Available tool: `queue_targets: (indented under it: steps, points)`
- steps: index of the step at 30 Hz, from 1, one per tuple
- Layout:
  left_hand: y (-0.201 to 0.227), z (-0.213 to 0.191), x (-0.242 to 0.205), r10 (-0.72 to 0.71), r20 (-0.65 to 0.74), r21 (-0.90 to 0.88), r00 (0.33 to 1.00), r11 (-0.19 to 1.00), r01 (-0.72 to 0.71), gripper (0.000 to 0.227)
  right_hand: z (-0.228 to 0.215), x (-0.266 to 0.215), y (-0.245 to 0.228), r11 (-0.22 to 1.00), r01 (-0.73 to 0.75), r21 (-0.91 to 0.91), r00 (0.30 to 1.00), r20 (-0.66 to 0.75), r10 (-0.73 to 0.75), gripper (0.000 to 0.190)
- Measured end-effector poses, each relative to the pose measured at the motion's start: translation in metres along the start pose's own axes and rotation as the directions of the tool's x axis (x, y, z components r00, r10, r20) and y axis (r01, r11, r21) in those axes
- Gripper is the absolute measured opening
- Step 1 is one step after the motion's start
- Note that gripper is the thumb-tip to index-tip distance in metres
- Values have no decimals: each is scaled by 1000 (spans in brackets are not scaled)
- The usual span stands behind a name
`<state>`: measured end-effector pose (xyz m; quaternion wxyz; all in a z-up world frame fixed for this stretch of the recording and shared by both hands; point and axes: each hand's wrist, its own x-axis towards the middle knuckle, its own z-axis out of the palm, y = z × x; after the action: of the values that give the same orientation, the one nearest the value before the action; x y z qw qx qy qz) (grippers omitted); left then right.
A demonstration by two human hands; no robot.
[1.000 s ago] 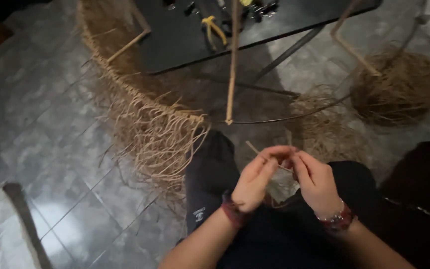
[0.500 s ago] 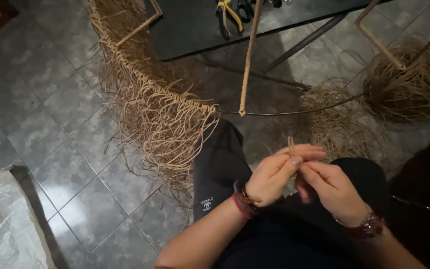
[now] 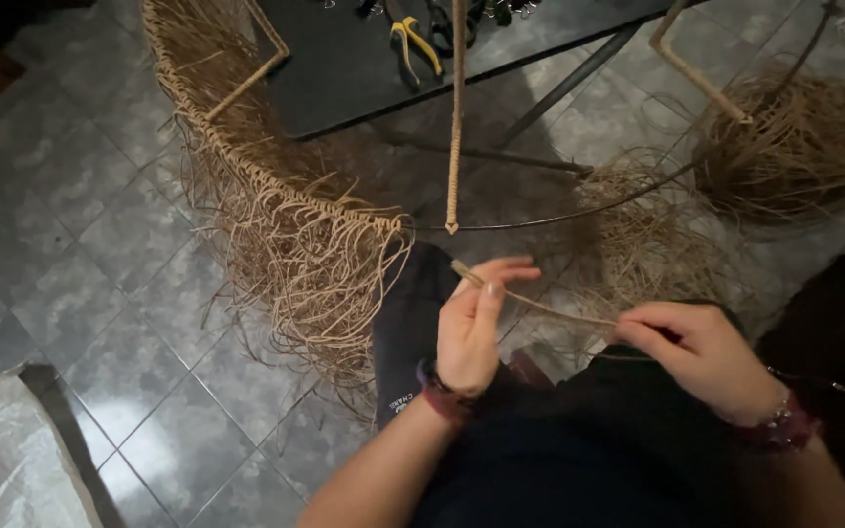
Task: Tying and weaving natural fiber strands onto a metal frame to create a decorative fringe
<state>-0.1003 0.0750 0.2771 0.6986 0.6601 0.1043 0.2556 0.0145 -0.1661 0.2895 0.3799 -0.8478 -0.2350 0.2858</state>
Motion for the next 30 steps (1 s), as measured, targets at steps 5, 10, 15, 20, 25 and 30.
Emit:
queue_targets:
  steps: [5,10,15,20,25,30]
  points:
    - [37,-4,-19,-308,464,717,831,681,-148,55,-12,-1,-19,955,147,-257,989,52,-139,24]
    - [47,29,-18,95,654,502,751,688,-524,64,4,3,-21,914,346,-213,935,162,-316,18]
    - [4,-3,-17,85,639,621,764,529,-579,36,-18,3,-25,860,326,-393,942,212,-260,22]
    - [55,-67,26,-638,-51,973,768,140,181,31,-61,3,0,853,-42,-521,981,139,133,30]
    - [41,-54,6,-362,282,908,888,400,-126,61,-18,16,-12,841,249,-481,965,196,-174,18]
    - [43,10,-10,-253,594,667,764,686,-291,102,24,25,-37,748,528,-402,849,274,-452,15]
